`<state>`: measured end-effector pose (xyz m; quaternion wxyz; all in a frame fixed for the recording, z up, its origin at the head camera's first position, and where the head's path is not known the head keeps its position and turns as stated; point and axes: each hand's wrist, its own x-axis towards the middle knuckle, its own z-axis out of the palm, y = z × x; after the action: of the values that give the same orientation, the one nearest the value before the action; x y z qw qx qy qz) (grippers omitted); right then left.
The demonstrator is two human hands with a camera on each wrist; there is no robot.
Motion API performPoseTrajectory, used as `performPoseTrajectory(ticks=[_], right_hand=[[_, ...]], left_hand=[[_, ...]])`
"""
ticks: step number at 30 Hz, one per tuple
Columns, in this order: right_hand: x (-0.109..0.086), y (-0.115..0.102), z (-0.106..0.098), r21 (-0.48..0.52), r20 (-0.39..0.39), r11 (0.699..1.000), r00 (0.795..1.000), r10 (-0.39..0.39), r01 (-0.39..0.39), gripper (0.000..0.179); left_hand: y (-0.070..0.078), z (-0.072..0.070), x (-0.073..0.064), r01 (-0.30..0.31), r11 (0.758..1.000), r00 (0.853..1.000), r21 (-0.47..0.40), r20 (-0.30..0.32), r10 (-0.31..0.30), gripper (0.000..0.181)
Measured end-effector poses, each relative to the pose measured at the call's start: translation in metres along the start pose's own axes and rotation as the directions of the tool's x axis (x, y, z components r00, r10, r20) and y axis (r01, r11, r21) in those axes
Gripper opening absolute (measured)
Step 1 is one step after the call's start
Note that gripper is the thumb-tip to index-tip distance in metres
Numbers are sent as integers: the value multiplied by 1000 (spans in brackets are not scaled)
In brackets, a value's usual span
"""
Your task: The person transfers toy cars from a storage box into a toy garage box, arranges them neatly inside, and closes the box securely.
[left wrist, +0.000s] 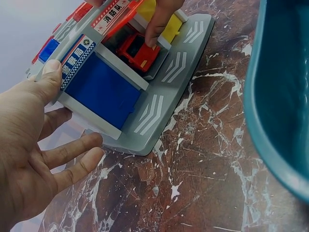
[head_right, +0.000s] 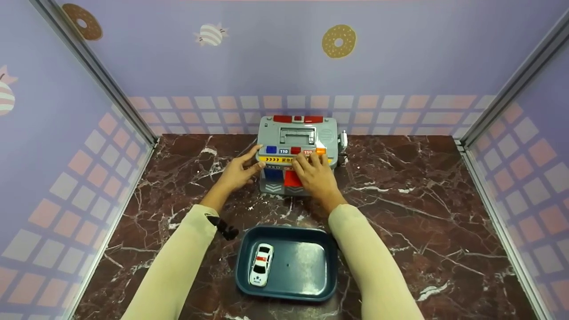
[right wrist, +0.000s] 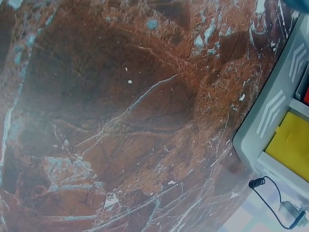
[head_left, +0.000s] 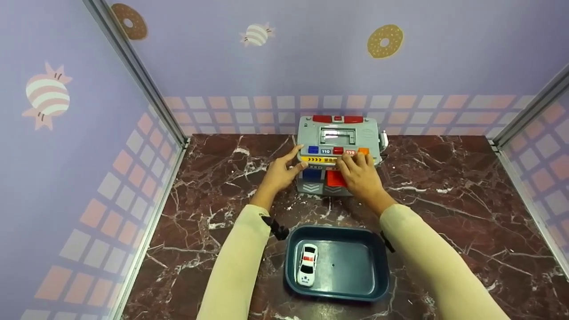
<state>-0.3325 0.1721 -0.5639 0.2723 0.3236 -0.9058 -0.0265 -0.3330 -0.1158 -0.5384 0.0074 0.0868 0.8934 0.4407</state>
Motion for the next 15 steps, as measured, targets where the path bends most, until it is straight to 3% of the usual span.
performPoseTrajectory(ticks=[9,15], right_hand=[[-8,1,-7,68,32,998,999,15,-18,94],[-9,0,-14,150,81,988,996,32,-44,107]], left_hand=[[3,2,-1,7,1000,1000,-6,5,-7,68],[1,1,-2,-18,1000,1000,-14,1,18,68]])
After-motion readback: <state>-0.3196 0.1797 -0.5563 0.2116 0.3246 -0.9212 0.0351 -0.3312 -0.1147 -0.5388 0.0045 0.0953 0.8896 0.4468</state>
